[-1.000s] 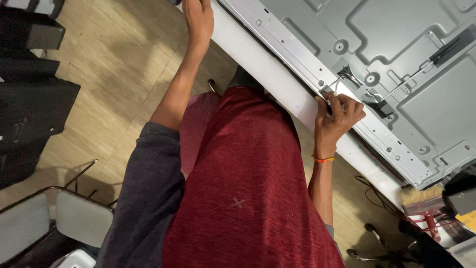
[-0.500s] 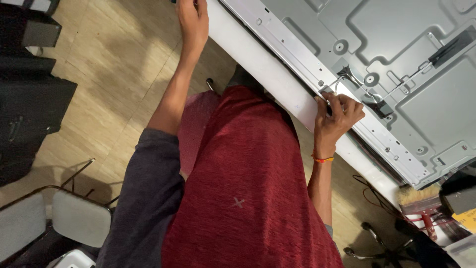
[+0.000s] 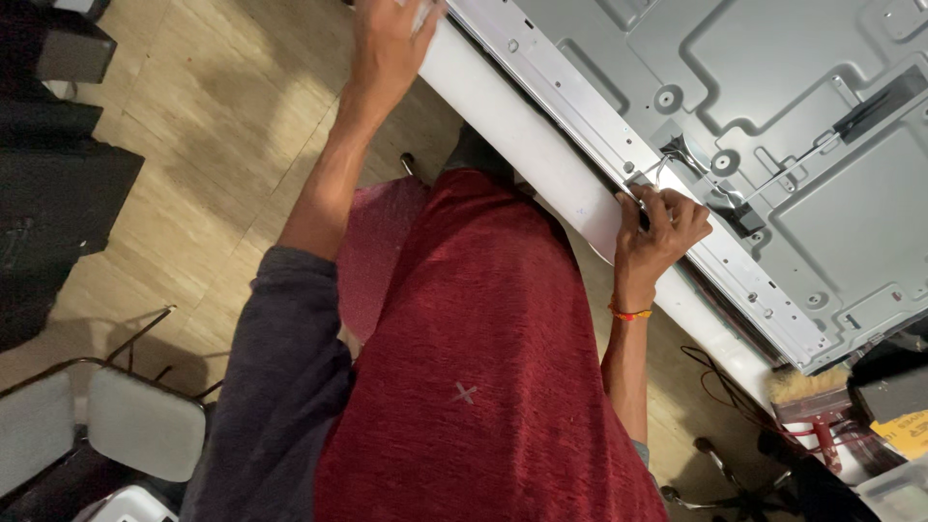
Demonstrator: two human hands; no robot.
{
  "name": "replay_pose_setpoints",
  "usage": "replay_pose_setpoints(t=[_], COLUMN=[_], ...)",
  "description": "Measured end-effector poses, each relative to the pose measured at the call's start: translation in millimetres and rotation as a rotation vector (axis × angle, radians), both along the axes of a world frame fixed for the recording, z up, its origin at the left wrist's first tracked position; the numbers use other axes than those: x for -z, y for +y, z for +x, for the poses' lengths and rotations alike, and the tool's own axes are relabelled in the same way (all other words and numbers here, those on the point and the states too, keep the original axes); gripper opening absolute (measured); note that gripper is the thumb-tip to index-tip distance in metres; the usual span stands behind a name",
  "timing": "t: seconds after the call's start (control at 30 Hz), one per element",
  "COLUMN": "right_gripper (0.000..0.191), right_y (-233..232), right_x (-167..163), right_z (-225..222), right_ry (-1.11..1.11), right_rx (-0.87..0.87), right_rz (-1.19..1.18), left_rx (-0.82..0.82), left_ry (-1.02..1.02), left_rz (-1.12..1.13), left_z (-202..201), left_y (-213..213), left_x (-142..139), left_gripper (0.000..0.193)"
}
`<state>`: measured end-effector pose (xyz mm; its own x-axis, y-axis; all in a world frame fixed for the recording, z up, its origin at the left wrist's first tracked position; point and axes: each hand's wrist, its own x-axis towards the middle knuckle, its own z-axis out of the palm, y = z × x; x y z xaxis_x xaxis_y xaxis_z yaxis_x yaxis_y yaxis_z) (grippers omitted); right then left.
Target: The person sits at a workbench with a television lying face-down, its back cover removed. They handle a long thin white light strip, align it along the metal channel inside the TV frame, and press it into place section by section by hand. At the end they take a glue tube, open it, and apply glue to the strip area.
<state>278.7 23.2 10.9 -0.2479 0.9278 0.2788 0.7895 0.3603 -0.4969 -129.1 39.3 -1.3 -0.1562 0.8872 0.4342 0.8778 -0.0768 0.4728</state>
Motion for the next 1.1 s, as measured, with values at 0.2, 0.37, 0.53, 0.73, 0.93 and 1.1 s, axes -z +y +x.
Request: replay_pose_setpoints(t=[0.2, 0.37, 0.53, 0.73, 0.93, 1.1], right_gripper=[0.018, 0.02, 0.02, 0.022, 0.021, 0.021], right_y=[1.1, 1.4, 0.6, 2.0, 1.9, 2.2], right_x=[5.0, 8.5, 7.3, 7.2, 9.7, 12.3], right_z=[1.5, 4.0, 3.4, 2.7, 4.6, 5.5], right_ry=[-0.016, -0.018, -0.017, -0.014, -0.021, -0.042], right_rx=[0.008, 0.005, 0.009, 0.005, 0.003, 0.002], right_rz=[0.007, 0.028, 0.026, 0.034, 0.043, 0.067], left_rx=[0.378, 0.4, 0.406, 0.378, 0.389, 0.307], left_ry=[0.279, 0.298, 0.293, 0.3, 0.327, 0.244], left_rz=[0.123, 0.152, 0.166, 0.188, 0.22, 0.26], left_z=[14.6, 15.8, 15.6, 22.0, 21.3, 22.0], left_y=[6.3, 8.0, 10.7, 11.4, 15.5, 13.8], left_x=[-8.3, 2.7, 7.9, 14.2, 26.4, 27.6], left_gripper=[0.027, 0.022, 0.021, 0.018, 0.019, 0.025])
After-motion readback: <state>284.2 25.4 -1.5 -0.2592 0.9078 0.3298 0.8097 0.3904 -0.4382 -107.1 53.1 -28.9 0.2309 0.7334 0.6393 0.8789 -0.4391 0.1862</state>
